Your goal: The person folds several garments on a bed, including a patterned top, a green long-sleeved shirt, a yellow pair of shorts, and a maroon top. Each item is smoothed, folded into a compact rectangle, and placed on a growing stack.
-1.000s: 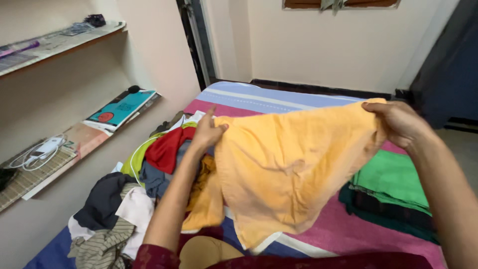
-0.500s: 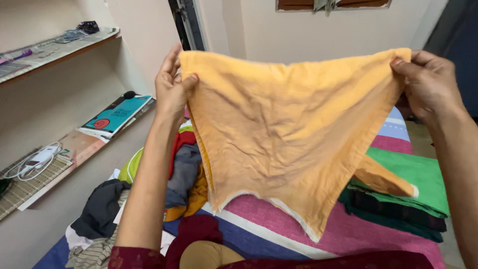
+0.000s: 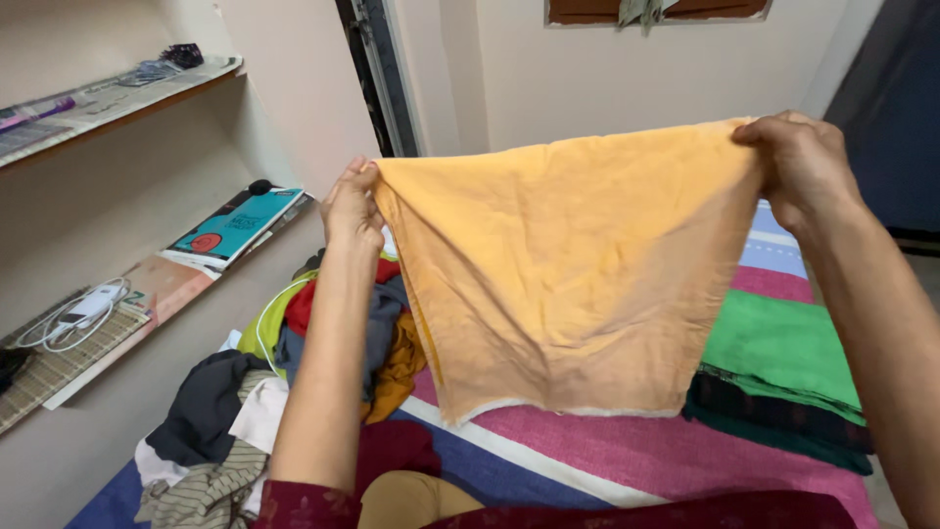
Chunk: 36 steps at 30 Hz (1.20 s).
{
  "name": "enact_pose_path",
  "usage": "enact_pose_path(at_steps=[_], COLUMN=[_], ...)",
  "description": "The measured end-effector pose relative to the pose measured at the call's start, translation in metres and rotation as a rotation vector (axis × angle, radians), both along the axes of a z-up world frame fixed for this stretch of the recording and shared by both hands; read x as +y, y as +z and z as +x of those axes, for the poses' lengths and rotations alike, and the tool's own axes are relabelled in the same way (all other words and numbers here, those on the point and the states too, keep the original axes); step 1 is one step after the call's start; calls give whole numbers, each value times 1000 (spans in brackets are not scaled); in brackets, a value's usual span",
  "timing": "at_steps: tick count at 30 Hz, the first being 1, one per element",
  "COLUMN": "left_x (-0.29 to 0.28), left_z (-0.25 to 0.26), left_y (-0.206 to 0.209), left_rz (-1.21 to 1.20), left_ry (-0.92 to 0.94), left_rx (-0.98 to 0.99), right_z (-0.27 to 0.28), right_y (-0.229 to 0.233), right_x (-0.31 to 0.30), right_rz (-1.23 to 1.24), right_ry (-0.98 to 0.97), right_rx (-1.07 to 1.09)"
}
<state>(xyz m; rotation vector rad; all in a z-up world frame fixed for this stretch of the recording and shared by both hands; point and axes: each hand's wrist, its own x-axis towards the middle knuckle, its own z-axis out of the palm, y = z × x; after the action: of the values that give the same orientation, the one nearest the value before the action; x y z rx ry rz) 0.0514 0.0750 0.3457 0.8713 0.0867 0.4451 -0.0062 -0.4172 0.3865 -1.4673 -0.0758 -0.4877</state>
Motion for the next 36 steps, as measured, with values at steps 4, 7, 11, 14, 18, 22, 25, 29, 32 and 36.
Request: enact_pose_path(at_steps=[4,7,11,14,18,22,25,29,32,36], left_x=[-1,5,-7,-4,6,6,6,5,-1,-6], left_z=[-22,-50,-41,-32,-45,-64,-71,-74,-74,-77], left_y=[17,7,-8,-12,6,28,38,48,56,60], left_rz=[-111,-184,-80,25,179,396,615,843,852,789], left_ry=[-190,-495,-556,-346,-248,-178,-99,77,163,205], left_rx=[-389,-263,-58,-175,-396,-406,-386,-402,-378,-396], right_z=[-20,-18,11,16,-11,-29,-32,-18,-1,14], right_y=[15,5,-13,-18,4,29,38,35,25,12], right_x=[0,-2,-2,-1,4,27,23,2,-8,-13], right_rz=[257,433,387,289,42,-113,-228,-343,-334,-249], right_ry=[253,328,520,303,346,134,-58,-148,-183,-151], right_rx=[-247,-243,-48,46,-229,-69,74,-140,-270,-405])
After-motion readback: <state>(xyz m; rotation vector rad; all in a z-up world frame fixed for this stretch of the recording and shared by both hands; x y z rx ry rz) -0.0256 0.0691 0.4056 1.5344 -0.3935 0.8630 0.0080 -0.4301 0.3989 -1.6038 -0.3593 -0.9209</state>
